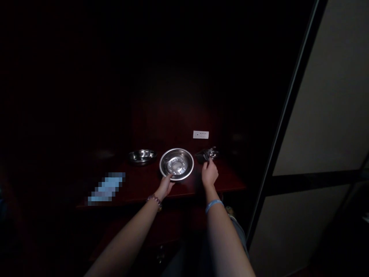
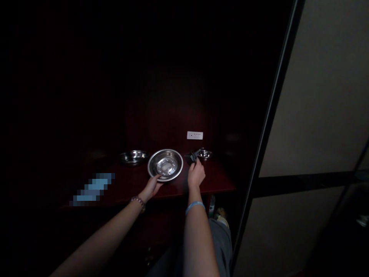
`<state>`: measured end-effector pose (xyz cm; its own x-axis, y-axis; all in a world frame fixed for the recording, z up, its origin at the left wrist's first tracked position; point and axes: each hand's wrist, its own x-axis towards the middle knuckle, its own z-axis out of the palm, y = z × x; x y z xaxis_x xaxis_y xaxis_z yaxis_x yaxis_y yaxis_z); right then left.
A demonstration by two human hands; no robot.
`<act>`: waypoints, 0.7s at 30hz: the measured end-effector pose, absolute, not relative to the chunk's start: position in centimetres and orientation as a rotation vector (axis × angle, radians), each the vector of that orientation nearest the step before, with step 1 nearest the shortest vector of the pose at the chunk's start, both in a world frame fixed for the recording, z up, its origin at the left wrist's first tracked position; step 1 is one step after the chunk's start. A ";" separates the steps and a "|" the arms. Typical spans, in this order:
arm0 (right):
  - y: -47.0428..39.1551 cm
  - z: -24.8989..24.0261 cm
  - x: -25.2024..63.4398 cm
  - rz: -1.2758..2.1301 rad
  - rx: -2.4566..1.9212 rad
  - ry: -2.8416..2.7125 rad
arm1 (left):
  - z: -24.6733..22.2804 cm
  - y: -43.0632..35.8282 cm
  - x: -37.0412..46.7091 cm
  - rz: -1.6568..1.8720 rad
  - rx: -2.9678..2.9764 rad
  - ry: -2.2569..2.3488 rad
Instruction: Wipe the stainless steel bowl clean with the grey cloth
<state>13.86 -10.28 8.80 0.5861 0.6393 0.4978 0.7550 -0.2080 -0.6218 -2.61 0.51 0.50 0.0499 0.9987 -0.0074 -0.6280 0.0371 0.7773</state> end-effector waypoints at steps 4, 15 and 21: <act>-9.9 8.8 13.3 -0.352 -1.499 -1.615 | 0.3 0.3 -2.5 1.406 0.757 0.646; -7.6 5.2 9.4 -0.128 -1.591 -2.238 | -0.3 0.4 -2.1 1.445 0.798 0.597; -8.2 6.3 8.9 0.039 -1.704 -2.208 | 0.6 0.2 -1.9 1.458 0.637 0.567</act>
